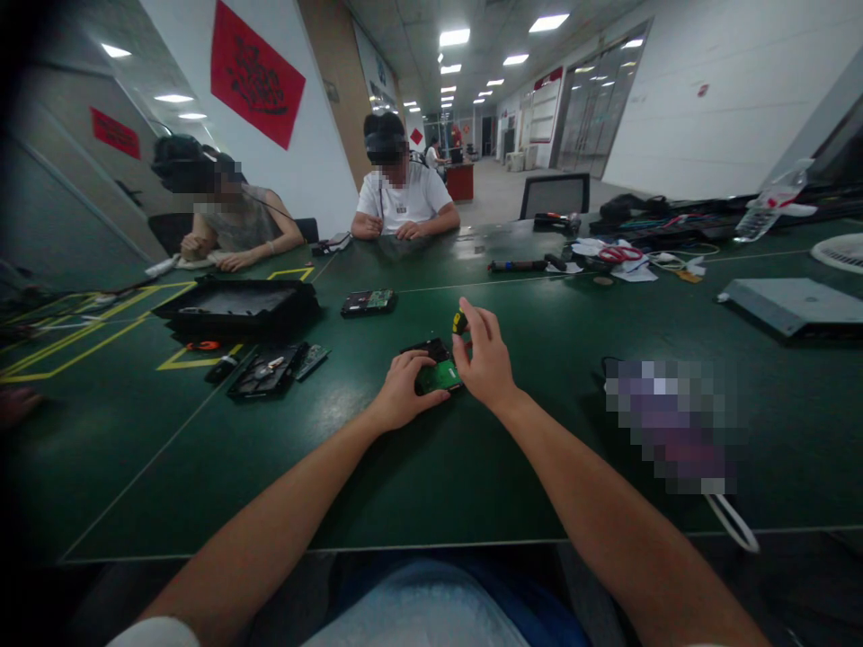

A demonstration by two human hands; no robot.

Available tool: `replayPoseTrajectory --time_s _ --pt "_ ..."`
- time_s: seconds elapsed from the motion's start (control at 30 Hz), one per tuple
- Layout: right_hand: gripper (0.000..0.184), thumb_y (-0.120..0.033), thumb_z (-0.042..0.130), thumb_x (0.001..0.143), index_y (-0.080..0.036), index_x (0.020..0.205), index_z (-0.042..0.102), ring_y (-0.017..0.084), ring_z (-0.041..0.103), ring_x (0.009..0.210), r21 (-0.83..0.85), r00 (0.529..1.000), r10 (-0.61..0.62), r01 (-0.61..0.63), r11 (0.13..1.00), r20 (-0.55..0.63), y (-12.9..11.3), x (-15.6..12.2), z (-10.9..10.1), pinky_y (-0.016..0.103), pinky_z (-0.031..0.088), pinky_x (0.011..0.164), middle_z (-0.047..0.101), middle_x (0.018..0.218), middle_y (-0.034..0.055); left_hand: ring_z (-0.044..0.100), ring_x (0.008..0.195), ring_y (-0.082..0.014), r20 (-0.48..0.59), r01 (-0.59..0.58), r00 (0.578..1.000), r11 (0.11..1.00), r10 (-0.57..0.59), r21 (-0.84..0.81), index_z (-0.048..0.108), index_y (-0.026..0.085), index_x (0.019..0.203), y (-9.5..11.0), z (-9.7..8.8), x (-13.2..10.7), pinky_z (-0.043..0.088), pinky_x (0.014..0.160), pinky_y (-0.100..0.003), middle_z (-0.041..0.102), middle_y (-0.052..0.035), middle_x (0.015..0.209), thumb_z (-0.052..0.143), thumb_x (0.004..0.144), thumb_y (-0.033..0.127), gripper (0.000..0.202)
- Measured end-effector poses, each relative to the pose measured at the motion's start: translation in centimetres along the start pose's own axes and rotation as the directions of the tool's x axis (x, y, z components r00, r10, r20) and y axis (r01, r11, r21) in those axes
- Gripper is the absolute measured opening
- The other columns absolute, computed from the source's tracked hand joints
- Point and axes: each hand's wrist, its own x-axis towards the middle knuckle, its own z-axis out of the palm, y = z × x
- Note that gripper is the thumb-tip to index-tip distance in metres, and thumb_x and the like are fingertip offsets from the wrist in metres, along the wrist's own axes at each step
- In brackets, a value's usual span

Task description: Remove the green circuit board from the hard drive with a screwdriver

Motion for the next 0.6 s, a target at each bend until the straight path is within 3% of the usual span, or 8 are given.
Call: replayPoseTrajectory --time_s 0.23,0.43,0.6 --pt "0.059 -0.032 0.062 0.101 -0.035 0.157 0.042 0.021 0.071 0.091 0.021 0.999 0.023 -0.022 1.0 -0.035 0.06 -0.02 0.05 0.04 0.07 0.07 0.053 0.138 0.0121 0.049 0.139 -0.036 0.005 0.003 1.0 1.0 -0.003 -0.004 0.065 0.025 0.129 -0.06 0.06 -0.02 0.043 0.117 -0.056 0.058 -0.0121 0.146 0.086 0.08 0.05 0.059" --pt "0.061 -0.029 0.056 0.103 -0.034 0.161 0.038 0.025 0.071 0.105 0.017 1.0 0.007 -0.006 1.0 -0.008 0.03 0.0 0.04 0.044 0.07 0.081 0.052 0.144 0.014 0.05 0.139 -0.0362 0.009 0.007 1.0 1.0 -0.007 0.007 0.065 0.024 0.128 0.07 -0.06 0.02 0.043 0.117 -0.056 0.058 -0.0127 0.145 0.086 0.08 0.052 0.059" --pt "0.062 -0.03 0.061 0.101 -0.035 0.159 0.041 0.024 0.07 0.099 0.006 1.0 0.013 -0.013 1.0 -0.006 0.25 -0.09 -0.03 0.044 0.07 0.08 0.053 0.14 0.0126 0.05 0.139 -0.036 0.009 0.01 1.0 1.0 -0.01 0.007 0.065 0.025 0.129 -0.06 -0.02 0.07 0.043 0.118 -0.056 0.058 -0.0117 0.146 0.086 0.08 0.052 0.059"
